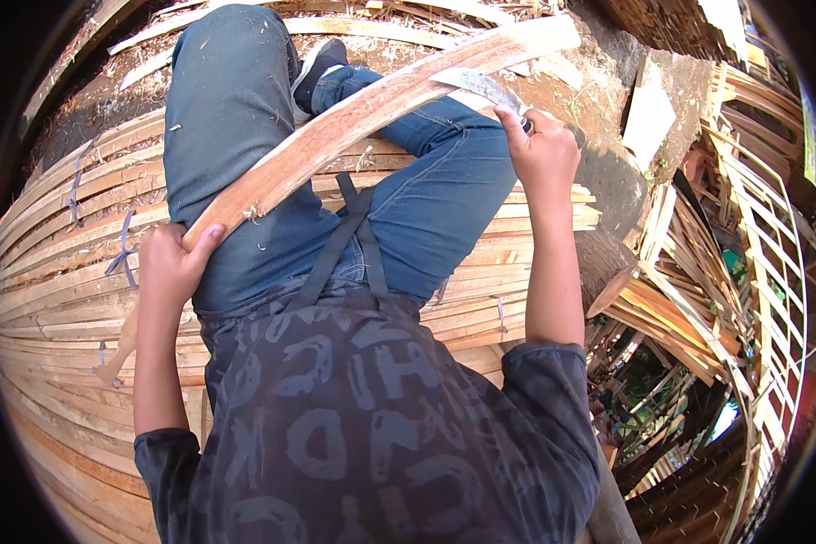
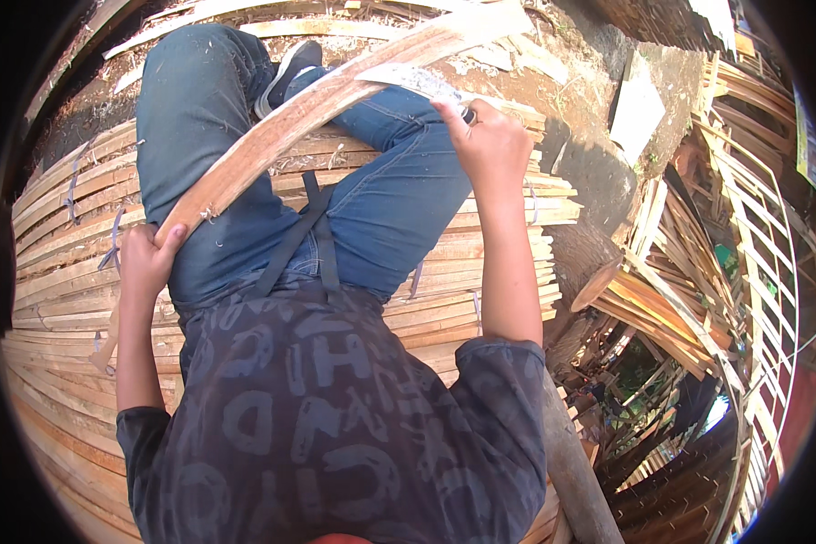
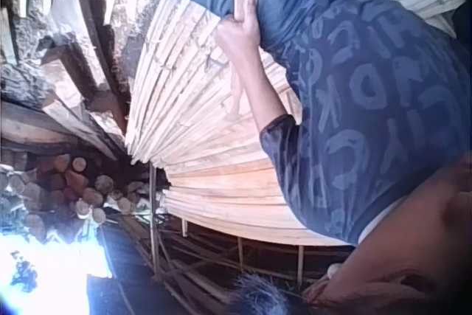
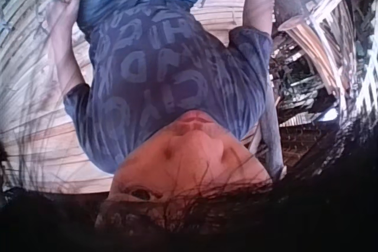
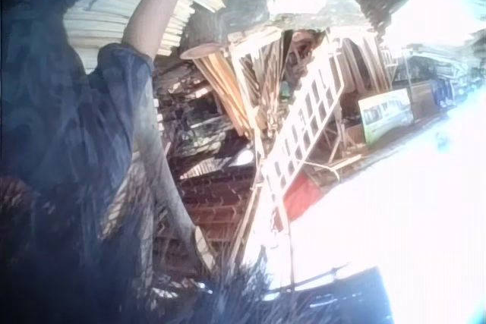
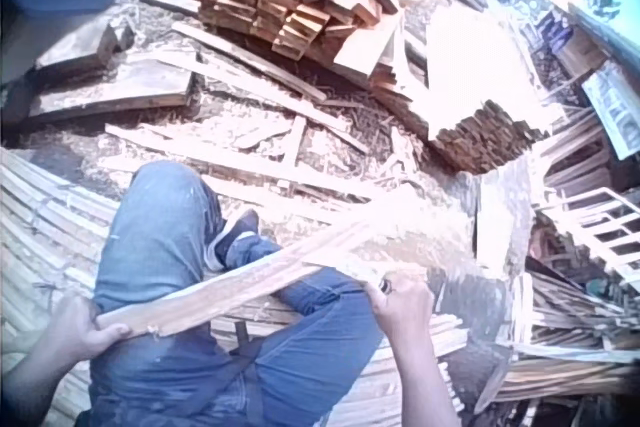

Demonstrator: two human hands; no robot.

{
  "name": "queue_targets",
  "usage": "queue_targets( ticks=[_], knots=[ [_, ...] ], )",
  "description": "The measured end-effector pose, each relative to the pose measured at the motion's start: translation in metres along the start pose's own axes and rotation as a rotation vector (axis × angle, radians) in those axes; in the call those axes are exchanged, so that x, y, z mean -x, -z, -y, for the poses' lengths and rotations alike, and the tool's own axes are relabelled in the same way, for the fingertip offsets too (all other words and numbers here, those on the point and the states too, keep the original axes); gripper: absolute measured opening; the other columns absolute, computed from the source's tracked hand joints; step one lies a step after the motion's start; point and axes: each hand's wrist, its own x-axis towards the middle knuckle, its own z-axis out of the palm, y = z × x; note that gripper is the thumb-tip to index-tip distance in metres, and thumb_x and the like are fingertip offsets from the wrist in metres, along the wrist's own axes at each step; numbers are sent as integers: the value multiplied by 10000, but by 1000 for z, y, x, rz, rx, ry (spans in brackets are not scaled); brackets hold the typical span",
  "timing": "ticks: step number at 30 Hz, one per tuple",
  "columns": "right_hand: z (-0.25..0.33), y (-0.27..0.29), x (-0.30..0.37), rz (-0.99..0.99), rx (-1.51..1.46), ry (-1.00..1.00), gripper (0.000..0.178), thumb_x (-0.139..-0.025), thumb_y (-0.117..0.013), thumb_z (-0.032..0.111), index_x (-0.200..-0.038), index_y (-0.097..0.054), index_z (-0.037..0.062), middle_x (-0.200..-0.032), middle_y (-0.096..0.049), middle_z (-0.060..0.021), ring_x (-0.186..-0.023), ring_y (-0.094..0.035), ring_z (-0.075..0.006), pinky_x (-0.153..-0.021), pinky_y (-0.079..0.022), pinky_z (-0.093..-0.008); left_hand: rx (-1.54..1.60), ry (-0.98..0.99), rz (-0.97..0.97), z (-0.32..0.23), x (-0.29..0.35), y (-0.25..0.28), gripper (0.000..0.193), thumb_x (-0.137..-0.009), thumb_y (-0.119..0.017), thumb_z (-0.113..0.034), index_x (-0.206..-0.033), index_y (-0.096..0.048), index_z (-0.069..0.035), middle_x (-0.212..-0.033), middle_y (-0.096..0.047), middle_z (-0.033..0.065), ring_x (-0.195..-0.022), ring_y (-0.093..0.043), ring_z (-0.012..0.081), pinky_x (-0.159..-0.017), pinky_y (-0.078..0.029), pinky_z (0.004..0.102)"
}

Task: The person sits on a wooden floor and uses a curved knife to shave thin strips from a long piece of wood held between their legs. They repeatedly pull the knife along the wood to remove bark and smooth the surface, creating a pile of wood shavings.

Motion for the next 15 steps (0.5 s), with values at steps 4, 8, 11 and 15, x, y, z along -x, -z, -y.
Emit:
queue_targets(
  ticks=[4,8,11,15],
  knots=[
    [-21,3,-46,121,-89,-348,689,-828,-518,664,-688,-666,6,-600,-604,-195,-619,-621,-355,-586,-476,-422,15,31,19,-7,-1,3,715,-759,-685,-527,-492,-450,93,-430,-386,214,-399,-409,278,-441,-333,430],
    [-52,19,-59,155,74,-414,739,-838,-486,686,-790,-681,-25,-710,-634,-240,-719,-634,-383,-691,-485,-450,-54,53,-1,-7,4,1,752,-754,-648,-596,-497,-478,91,-442,-420,233,-415,-463,323,-458,-367,439],
    [-52,25,-42,59,16,-426,718,-838,-500,666,-789,-691,-24,-679,-628,-228,-700,-634,-373,-673,-484,-433,-55,66,13,-1,0,1,779,-734,-645,-635,-524,-538,108,-464,-477,252,-448,-535,364,-481,-422,450],
    [-19,25,-7,-7,-25,-225,640,-830,-547,631,-816,-713,13,-608,-618,-185,-620,-635,-346,-591,-490,-412,-24,79,25,0,-1,-1,759,-737,-648,-615,-527,-537,106,-464,-475,252,-439,-527,357,-473,-415,447]
  ],
)
